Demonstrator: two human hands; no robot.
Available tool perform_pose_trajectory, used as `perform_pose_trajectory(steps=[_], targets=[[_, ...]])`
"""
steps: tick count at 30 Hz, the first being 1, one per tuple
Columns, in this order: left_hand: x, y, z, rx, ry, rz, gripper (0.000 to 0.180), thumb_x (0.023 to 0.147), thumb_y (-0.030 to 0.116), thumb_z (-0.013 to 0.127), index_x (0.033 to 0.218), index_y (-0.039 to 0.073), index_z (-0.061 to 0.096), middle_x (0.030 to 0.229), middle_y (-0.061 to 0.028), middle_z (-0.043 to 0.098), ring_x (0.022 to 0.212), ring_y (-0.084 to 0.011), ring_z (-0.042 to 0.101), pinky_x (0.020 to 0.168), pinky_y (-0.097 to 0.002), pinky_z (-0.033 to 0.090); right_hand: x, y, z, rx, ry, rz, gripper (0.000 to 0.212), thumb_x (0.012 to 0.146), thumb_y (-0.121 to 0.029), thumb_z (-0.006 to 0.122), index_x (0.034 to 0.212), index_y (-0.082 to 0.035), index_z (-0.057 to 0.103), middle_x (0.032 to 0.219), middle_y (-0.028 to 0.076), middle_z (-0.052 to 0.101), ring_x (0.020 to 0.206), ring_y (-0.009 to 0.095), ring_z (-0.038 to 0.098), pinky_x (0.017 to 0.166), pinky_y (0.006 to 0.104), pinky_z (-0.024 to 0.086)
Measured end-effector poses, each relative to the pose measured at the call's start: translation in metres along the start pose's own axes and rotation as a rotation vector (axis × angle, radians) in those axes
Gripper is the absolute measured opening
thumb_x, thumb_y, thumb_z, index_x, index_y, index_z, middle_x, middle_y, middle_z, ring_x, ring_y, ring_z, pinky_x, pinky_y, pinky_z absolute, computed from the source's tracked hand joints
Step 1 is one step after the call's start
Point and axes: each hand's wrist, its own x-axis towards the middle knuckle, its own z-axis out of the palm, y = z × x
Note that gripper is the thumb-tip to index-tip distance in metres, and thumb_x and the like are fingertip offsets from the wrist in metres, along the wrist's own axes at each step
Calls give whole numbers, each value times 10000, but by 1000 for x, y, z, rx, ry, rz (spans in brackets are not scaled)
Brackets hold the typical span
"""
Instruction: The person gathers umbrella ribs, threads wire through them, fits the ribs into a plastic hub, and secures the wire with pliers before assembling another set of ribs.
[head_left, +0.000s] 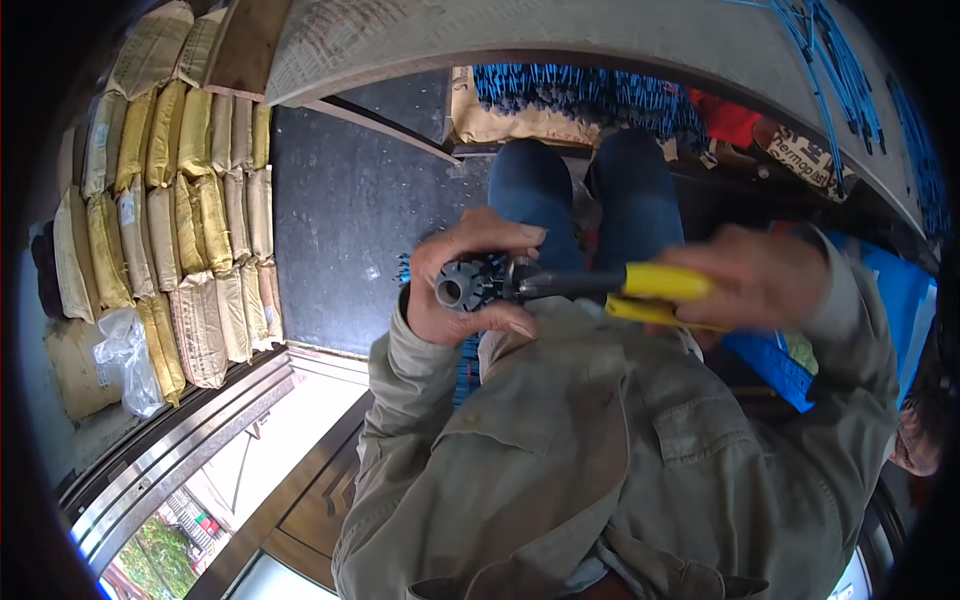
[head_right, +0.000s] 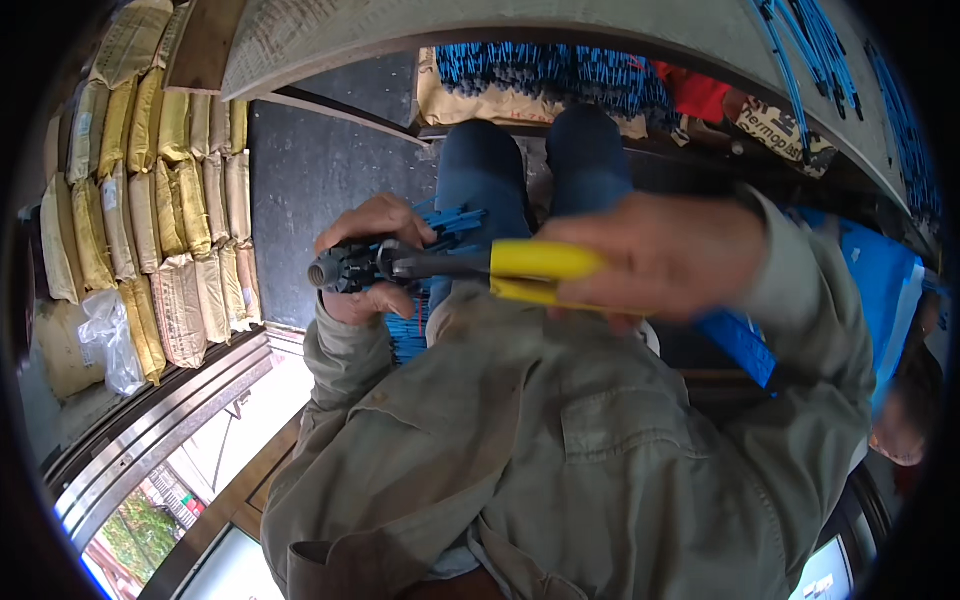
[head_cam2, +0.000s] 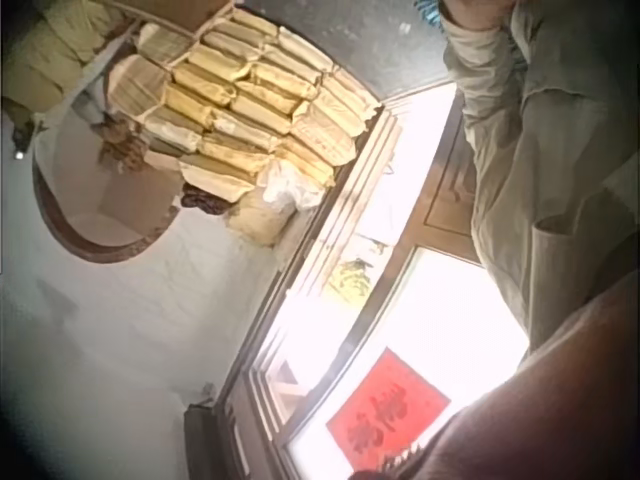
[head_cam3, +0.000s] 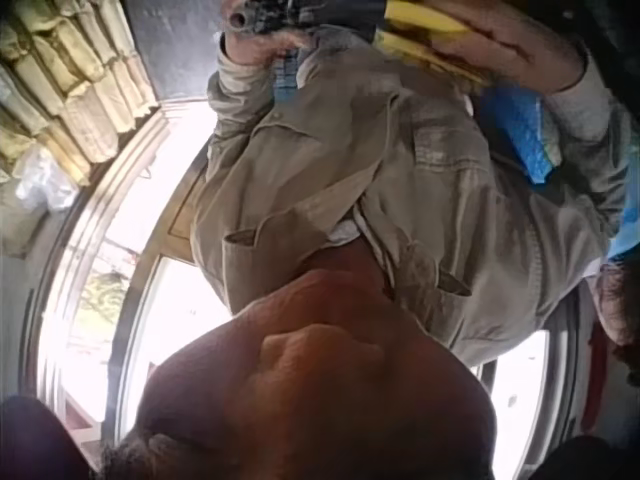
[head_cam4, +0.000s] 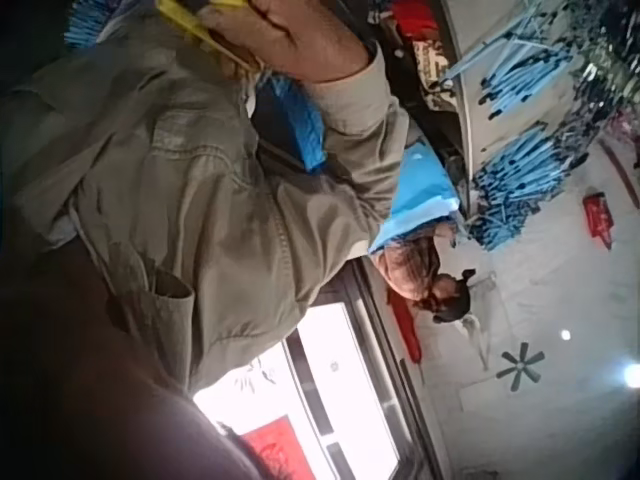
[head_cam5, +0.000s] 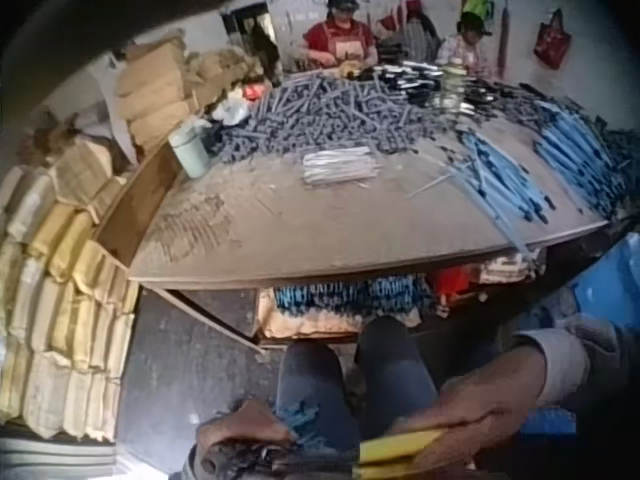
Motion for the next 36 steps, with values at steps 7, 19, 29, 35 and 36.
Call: perform_pose_trajectory(steps=[7,19,29,35,36], targets=[[7,-7,0,-2,-17,54,609,459,243,874,951,-11,619,887,-97,616,791,-194,569,725,-303,431,3,-4,-22,755,-288,100,659,659,-91,685,1270,-92,436,998,179,567,697,262,610,537,328,493],[-1,-12,9,52,158,110,656,492,243,859,1033,5,574,985,-93,585,861,-170,551,768,-288,419,20,-23,2,-1190,596,-223,342,709,-135,613,1049,-98,602,1067,97,490,875,249,545,725,386,464],[-9,-17,6,0,296,105,658,493,297,850,1020,6,583,957,-74,592,831,-155,548,752,-279,417,34,-9,15,-1034,516,-214,270,707,-110,612,973,-64,603,1019,128,511,848,274,557,721,390,467],[-1,-16,5,46,199,161,653,485,331,843,996,2,604,882,-66,604,775,-154,548,716,-275,410,46,29,44,-682,611,-349,290,656,-53,655,939,-18,601,952,157,527,773,284,573,647,344,481],[-1,-15,3,63,169,161,655,480,331,844,994,3,605,876,-64,604,768,-155,547,709,-276,409,40,25,38,-736,584,-361,292,651,-41,659,934,-6,599,952,161,527,769,288,576,639,338,482]])
